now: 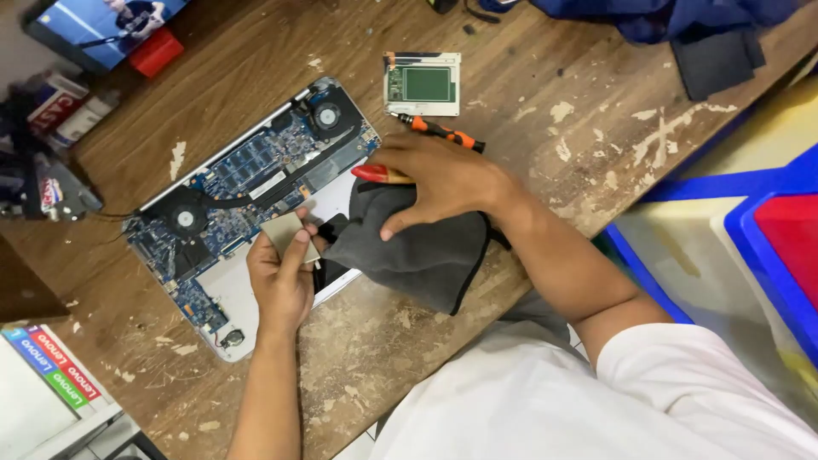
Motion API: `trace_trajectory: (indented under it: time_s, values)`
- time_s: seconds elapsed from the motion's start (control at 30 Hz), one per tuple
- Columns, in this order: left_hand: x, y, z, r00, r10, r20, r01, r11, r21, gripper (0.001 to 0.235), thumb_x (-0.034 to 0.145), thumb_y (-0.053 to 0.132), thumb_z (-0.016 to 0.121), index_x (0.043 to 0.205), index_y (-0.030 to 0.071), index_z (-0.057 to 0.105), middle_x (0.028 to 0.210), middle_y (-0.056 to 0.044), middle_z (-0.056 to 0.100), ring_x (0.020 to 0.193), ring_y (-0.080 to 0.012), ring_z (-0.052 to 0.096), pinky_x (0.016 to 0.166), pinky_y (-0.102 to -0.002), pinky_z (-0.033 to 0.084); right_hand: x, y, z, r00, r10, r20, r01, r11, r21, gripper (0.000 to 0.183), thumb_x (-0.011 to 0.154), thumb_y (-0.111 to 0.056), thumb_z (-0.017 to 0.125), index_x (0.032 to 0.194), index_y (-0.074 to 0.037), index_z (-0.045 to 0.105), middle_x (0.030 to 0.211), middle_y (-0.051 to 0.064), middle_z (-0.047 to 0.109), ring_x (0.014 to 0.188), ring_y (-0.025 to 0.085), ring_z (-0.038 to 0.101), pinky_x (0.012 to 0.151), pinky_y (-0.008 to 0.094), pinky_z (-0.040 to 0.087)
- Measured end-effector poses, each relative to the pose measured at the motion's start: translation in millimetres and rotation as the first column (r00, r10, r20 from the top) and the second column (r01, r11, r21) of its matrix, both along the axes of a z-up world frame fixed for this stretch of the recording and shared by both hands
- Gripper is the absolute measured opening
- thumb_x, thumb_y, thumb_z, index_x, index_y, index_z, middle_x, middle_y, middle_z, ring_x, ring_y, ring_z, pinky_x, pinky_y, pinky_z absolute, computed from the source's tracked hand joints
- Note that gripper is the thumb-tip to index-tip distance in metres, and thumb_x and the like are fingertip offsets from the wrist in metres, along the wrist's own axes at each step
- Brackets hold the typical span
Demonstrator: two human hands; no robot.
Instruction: The person uses a small brush to clean the edges and surfaces of a rectangular electronic component, likely a hard drive, held in the left hand. The person repeatedly brushes all sides of the component while a disassembled laptop sits on the workbench.
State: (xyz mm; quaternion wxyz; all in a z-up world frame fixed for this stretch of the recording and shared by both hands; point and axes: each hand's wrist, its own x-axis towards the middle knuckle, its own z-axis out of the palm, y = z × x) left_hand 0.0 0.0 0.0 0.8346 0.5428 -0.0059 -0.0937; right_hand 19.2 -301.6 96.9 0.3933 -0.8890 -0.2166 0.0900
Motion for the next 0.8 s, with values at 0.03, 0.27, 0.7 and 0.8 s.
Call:
trace_trajectory:
  time_s: [0.03,0.27,0.7,0.8]
  values:
    - [0,1,-3,1.000,0.016,0.001,-0.016,1.000,-0.001,0.027,0.103,0.001,0.069,0.129,-0.008,0.068,0.103,-0.017,0.073,0.087,-0.0193,0.075,0.077,-0.034,0.067,-1,3,0,1.000,0.016,0.001,-0.016,1.000,-0.001,0.077,0.076,-0.060,0.096,0.126,-0.008,0.071,0.109,0.023,0.073,0.105,0.050,0.072,0.089,0.059,0.060]
    - [-4,-1,8,0.991,-0.123,0.054,0.126,0.991,-0.044,0.033,0.105,0.003,0.064,0.135,-0.011,0.062,0.099,-0.024,0.071,0.087,-0.0336,0.082,0.080,-0.050,0.072,-5,16,0,0.988,0.156,-0.022,-0.155,0.987,0.053,0.059,0.085,-0.044,0.091,0.130,-0.009,0.075,0.110,0.020,0.076,0.100,0.045,0.076,0.080,0.054,0.062]
    - [-3,-4,20,0.981,-0.158,0.114,0.160,0.987,-0.007,0.033,0.112,0.009,0.055,0.141,-0.007,0.055,0.103,-0.027,0.071,0.097,-0.0474,0.081,0.089,-0.058,0.070,-64,-144,-24,0.980,-0.182,0.080,0.162,0.965,0.209,0.035,0.084,0.002,0.083,0.118,0.000,0.077,0.098,0.025,0.073,0.087,0.041,0.075,0.078,0.053,0.057]
    - [-1,-1,12,0.983,-0.158,0.096,0.157,0.987,0.018,0.032,0.111,0.008,0.056,0.139,-0.006,0.057,0.102,-0.024,0.070,0.092,-0.0417,0.082,0.086,-0.048,0.069,-82,-176,-11,0.879,-0.401,0.258,0.410,0.912,0.020,0.024,0.083,0.007,0.081,0.106,0.006,0.073,0.084,0.026,0.062,0.077,0.047,0.064,0.073,0.052,0.050]
